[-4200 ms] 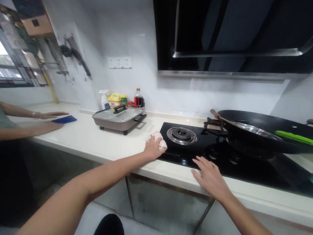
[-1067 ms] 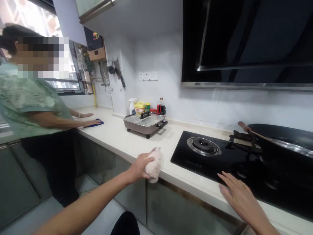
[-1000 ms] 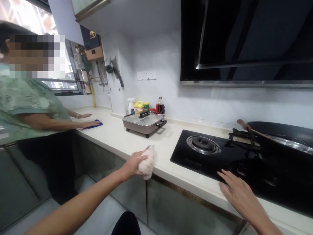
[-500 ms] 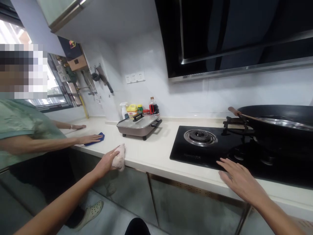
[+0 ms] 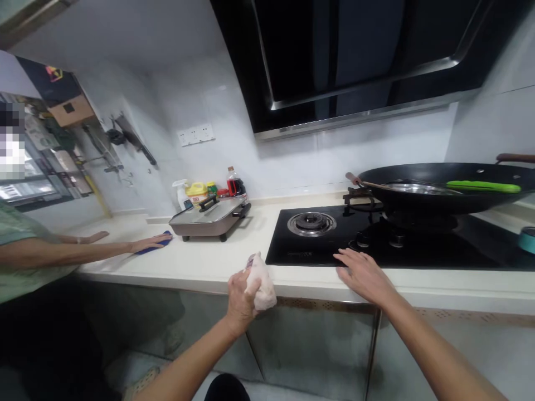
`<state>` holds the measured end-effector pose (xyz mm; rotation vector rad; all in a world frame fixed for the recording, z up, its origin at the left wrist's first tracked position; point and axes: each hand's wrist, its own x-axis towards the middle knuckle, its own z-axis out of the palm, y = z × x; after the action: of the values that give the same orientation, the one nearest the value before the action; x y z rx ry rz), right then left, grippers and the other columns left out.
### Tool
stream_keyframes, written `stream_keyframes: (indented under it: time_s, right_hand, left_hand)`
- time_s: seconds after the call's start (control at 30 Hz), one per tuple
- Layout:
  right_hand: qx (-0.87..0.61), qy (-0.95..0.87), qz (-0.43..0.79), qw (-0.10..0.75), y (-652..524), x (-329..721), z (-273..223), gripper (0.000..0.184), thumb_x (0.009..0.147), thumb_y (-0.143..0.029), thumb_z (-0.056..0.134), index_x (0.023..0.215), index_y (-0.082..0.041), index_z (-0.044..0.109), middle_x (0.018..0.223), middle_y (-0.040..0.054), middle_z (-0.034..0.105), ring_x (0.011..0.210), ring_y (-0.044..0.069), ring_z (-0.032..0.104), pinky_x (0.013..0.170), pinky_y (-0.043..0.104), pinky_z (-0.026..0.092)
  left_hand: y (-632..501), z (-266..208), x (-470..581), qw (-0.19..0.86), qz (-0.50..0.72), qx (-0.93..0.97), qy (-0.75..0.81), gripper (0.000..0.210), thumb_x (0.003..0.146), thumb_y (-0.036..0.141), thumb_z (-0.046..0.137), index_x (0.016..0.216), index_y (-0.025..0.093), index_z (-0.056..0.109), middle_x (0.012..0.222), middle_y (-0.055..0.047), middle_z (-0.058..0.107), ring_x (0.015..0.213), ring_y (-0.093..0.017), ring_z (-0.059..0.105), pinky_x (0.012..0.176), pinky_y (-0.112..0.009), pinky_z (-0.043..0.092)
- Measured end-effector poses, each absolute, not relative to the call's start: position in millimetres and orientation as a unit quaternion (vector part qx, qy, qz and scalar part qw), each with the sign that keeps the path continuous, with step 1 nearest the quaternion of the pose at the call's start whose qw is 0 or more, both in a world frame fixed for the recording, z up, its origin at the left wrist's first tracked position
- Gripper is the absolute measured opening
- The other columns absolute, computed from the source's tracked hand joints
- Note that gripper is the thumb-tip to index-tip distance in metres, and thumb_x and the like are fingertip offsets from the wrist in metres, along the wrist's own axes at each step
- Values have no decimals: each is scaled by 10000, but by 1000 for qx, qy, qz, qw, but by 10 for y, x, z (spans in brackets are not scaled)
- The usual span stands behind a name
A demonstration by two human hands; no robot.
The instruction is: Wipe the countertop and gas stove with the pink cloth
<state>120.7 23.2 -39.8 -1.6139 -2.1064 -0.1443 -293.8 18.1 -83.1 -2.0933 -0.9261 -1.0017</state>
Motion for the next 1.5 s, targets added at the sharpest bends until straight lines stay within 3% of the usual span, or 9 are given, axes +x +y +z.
stream_keyframes:
  time_s: [0.27,0.5,0.63,0.77,0.83,0.93,1.07,1.27,1.5]
  right_hand:
    - [-585,-755,-31,295,255,1185,-366,529,991,-534,436,1342,-237,699,1489,100,628,1446,285,513,1221,534,351]
    - [-514,-700,28,496,-120,885,-178,431,1048,-476,383,1248,-259,697,1336,99,681,1296,244,597,1150,473,445]
    - [-467,-774,48,425,-385,530,-359,484,1012,-447,513,1458,-264,552,1537,109,534,1433,259,479,1203,488,404]
    - [-494,-789,3,365,-425,438,-535,748,909,-479,690,1565,-258,408,1650,132,397,1508,302,388,1219,519,384]
    - [-510,-789,-50,339,-388,377,-525,781,819,-431,786,1506,-230,473,1606,157,442,1447,336,452,1190,540,404]
    - [-560,-763,-148,286,-289,111,-410,648,705,-309,869,1289,-154,634,1406,216,588,1307,399,538,1147,593,403]
    - [-578,-749,-216,239,-107,-418,-295,311,833,-224,752,1125,-135,697,1156,219,687,1176,379,597,1050,572,448]
    - [-481,-766,-295,309,56,-825,-550,377,1008,-316,600,1382,-355,576,1509,68,576,1366,334,506,1063,583,428]
    - [-499,-771,-254,304,-7,-530,-629,358,1035,-298,539,1373,-403,593,1449,72,612,1363,331,516,1052,573,446]
  left_hand:
    - [104,-867,-1597,320,-380,-806,-321,506,808,281,785,1284,358,631,1417,-164,589,1243,-374,572,958,-582,485]
    - [107,-870,-1004,290,-366,-819,-333,448,879,226,715,1303,352,648,1388,-166,634,1205,-374,599,951,-573,482]
    - [59,-755,-1113,213,-342,-852,-334,521,898,271,705,1408,272,599,1374,-196,637,1234,-388,599,1011,-583,478]
    - [26,-448,-1630,97,-312,-924,-200,862,824,413,812,1561,277,387,1615,-210,407,1457,-385,452,1101,-545,474]
    - [78,-259,-1965,54,-341,-920,-185,809,886,410,758,1568,268,347,1644,-206,358,1504,-340,410,1133,-506,473]
    - [294,-19,-2398,71,-395,-878,-262,509,988,369,614,1463,250,477,1525,-189,499,1422,-309,508,1134,-510,472]
    - [717,48,-2716,128,-378,-823,-403,380,991,427,563,1294,210,635,1349,-178,617,1289,-342,590,1068,-549,490]
    - [982,-88,-2784,101,-322,-762,-553,403,987,510,498,1167,234,731,1355,-164,610,1308,-350,561,1038,-536,471]
    - [861,87,-2760,75,-277,-780,-556,470,999,537,409,988,217,753,1115,-109,736,1146,-300,636,1003,-442,450]
